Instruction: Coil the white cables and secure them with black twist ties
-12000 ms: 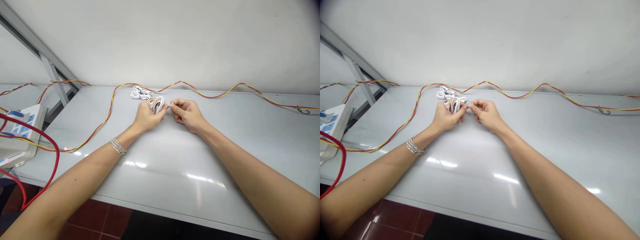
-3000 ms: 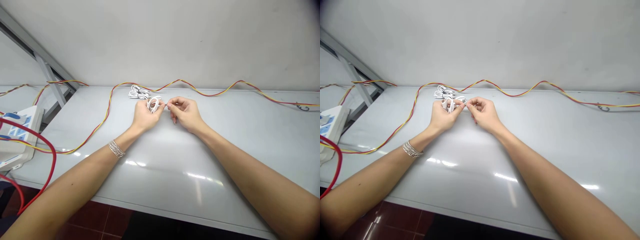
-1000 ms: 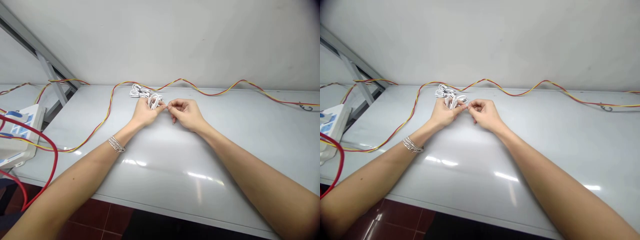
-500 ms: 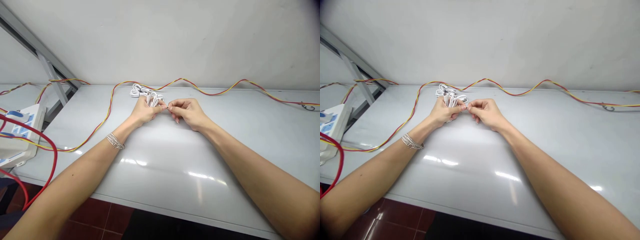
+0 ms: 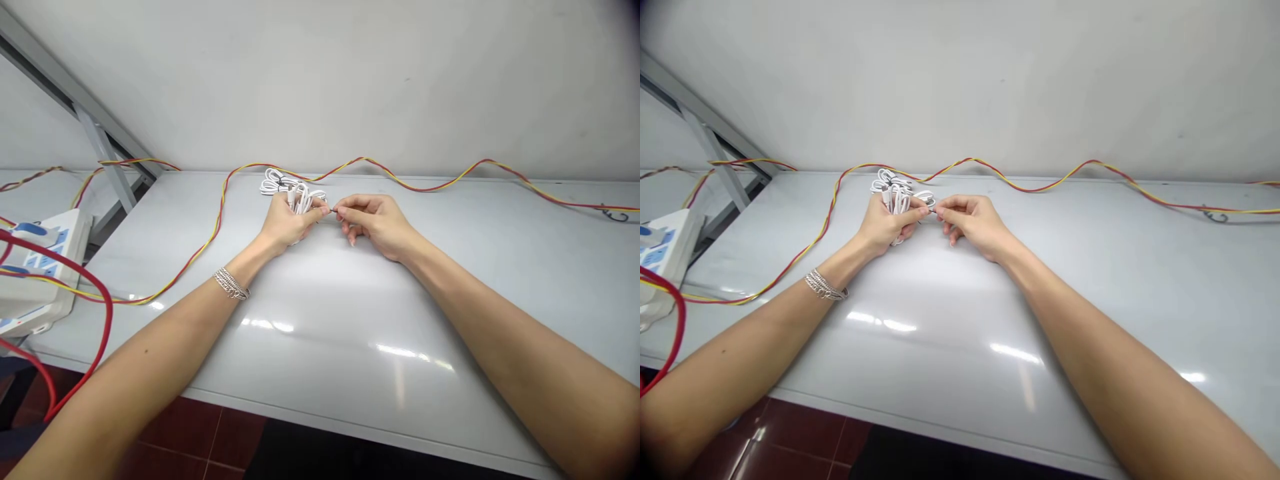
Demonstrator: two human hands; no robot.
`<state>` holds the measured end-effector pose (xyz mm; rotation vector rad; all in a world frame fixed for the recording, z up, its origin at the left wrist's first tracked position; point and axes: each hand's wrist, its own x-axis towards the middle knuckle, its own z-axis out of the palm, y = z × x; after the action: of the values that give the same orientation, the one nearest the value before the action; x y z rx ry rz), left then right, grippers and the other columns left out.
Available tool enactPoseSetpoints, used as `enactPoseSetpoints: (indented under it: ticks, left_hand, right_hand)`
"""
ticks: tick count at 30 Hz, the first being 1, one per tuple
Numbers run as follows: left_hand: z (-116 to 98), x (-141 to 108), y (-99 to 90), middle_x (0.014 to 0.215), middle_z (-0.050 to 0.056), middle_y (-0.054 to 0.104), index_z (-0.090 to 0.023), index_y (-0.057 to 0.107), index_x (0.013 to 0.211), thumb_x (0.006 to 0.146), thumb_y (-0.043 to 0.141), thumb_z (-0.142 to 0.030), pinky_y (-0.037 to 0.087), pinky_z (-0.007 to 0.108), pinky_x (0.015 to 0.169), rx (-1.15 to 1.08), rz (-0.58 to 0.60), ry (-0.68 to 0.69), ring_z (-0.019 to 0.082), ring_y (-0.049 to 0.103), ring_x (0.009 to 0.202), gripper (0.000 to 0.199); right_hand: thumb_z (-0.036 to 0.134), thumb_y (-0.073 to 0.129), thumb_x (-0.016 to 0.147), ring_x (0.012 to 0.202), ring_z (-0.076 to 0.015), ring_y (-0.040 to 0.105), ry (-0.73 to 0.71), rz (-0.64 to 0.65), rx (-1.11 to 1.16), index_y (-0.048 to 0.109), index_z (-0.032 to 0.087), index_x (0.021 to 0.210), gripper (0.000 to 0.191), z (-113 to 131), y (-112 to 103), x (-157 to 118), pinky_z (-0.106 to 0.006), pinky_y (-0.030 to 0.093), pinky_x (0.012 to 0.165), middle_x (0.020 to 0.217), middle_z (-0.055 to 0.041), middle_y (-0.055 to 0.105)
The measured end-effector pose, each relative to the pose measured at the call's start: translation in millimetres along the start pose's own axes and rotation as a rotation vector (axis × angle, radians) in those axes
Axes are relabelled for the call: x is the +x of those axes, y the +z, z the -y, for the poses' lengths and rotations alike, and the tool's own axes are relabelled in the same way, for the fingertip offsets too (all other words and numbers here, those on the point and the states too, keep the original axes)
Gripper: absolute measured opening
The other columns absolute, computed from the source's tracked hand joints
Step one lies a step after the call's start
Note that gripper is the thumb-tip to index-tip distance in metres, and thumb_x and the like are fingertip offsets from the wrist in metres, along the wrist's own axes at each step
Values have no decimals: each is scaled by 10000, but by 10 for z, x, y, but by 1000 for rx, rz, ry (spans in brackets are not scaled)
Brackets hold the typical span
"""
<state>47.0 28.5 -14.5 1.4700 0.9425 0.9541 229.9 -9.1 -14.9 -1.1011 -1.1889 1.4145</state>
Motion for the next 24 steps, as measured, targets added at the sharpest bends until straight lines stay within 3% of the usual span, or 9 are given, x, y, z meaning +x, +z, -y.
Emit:
enactPoseSetpoints:
  ticks: [12,18,24]
  left_hand:
    - [66,-9,11,484,-42,452,-184,697,713,763,785,-374,342,276,495,153,-55,181,104,433,510,216]
    - [76,-11,21,502,-13,490,-198,709,712,784,779,-367,385,305,555,195,-84,217,144,502,602,197]
    - [47,-41,46,554,-17,537,-173,688,717,784,743,-316,404,288,566,227,-106,203,130,515,573,167]
  right_hand:
    - [428,880,712,484,-103,536,-29,14,-41,677,159,778,343,-22,6,-8,-226,466,420,577,3,593]
    - [445,889,689,476,-104,532,-39,-2,-44,670,157,781,373,-32,12,-4,-226,464,408,566,9,588]
    - [485,887,670,473,-106,530,-69,-17,-51,672,163,781,403,-48,21,-7,-221,461,387,553,20,575]
